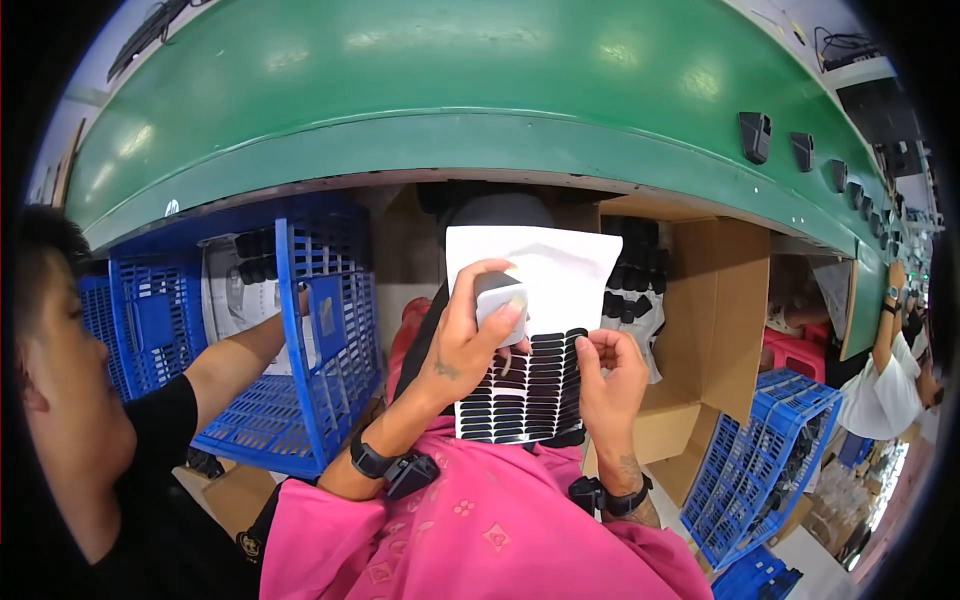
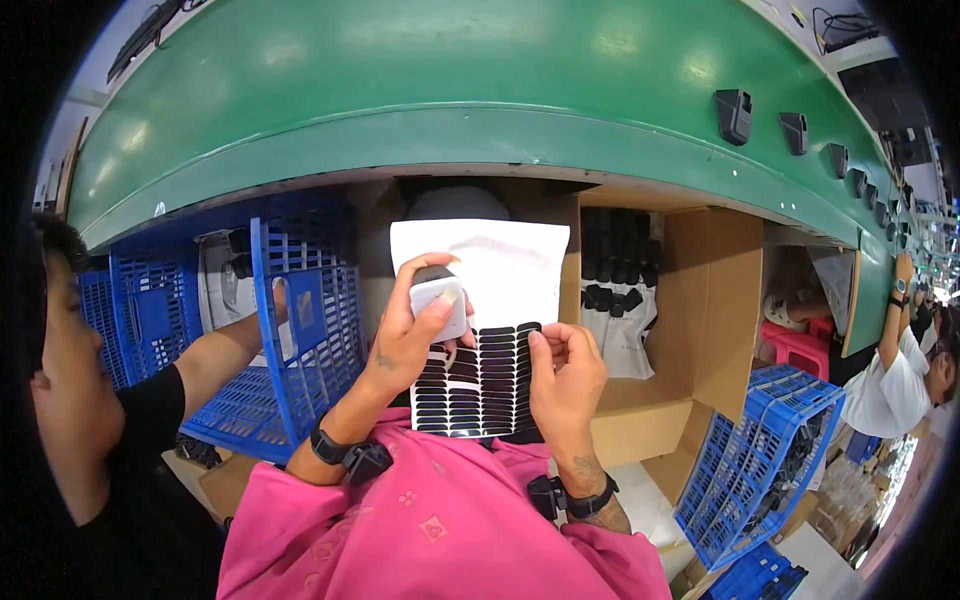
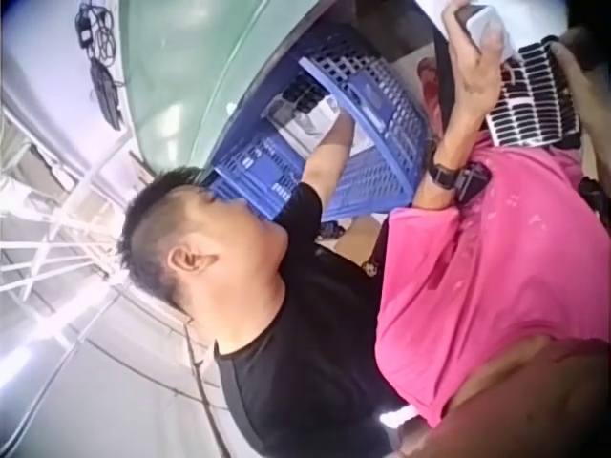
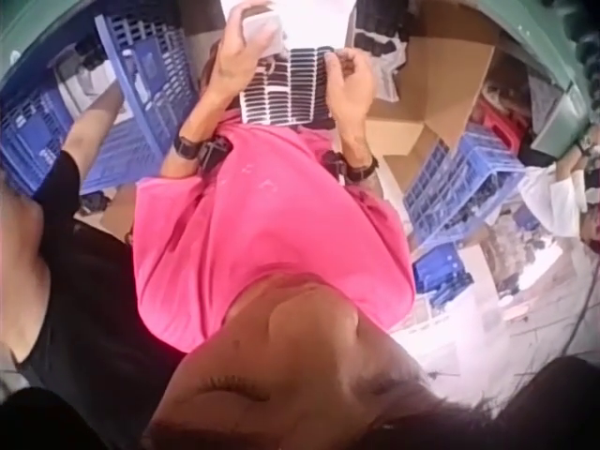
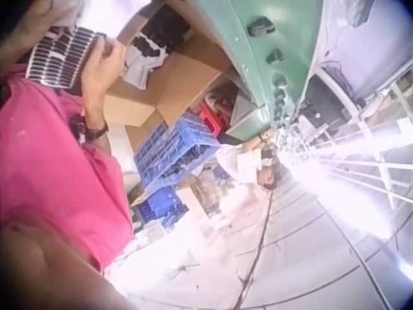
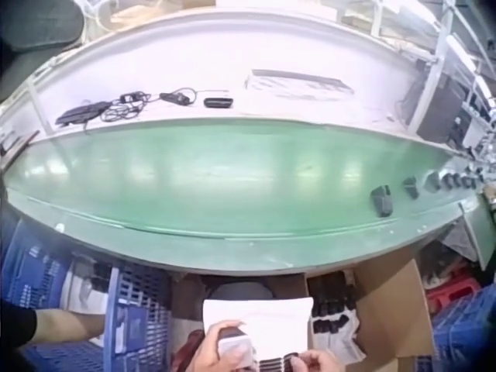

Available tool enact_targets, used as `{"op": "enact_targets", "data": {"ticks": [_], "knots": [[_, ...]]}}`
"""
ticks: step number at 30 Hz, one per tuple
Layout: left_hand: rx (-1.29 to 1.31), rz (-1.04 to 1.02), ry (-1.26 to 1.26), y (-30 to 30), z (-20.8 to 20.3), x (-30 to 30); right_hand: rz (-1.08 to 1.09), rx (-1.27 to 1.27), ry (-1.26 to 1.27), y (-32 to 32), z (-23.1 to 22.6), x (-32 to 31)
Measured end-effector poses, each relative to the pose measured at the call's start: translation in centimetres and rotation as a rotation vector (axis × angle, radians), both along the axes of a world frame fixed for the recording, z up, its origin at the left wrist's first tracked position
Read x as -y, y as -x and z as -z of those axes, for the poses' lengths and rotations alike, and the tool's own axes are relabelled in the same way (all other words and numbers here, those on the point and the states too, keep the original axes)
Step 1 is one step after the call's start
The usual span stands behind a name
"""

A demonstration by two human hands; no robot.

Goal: The person picks up a mouse from a blue crate, peels a sticker from a sheet, and applies it to the bottom of the mouse. They then place the mouse onto a green conveyor belt and repeat the process.

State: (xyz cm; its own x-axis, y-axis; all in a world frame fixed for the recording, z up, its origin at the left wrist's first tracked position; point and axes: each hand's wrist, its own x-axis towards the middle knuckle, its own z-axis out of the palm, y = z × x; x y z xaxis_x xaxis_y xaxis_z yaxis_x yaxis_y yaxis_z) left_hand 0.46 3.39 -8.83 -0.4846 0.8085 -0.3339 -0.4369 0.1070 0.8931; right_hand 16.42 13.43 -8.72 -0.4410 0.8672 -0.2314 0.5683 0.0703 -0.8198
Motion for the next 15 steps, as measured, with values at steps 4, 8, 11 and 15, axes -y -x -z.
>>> {"op": "enact_targets", "data": {"ticks": [4,8,11,15], "knots": [[-0.088,-0.066,-0.016,-0.2,-0.5,-0.1,-0.121,0.020,-0.283,-0.2,0.0,0.2],[-0.097,0.053,0.059,0.2,-0.2,0.1,-0.036,-0.238,-0.345,-0.8,-2.5,-0.1],[0.029,0.080,0.007,-0.1,-1.6,0.1,0.125,-0.502,0.150,0.1,-6.0,-0.6],[0.134,0.180,-0.041,-1.1,-6.4,0.3,0.025,-0.686,0.499,1.8,-9.6,0.2]]}}
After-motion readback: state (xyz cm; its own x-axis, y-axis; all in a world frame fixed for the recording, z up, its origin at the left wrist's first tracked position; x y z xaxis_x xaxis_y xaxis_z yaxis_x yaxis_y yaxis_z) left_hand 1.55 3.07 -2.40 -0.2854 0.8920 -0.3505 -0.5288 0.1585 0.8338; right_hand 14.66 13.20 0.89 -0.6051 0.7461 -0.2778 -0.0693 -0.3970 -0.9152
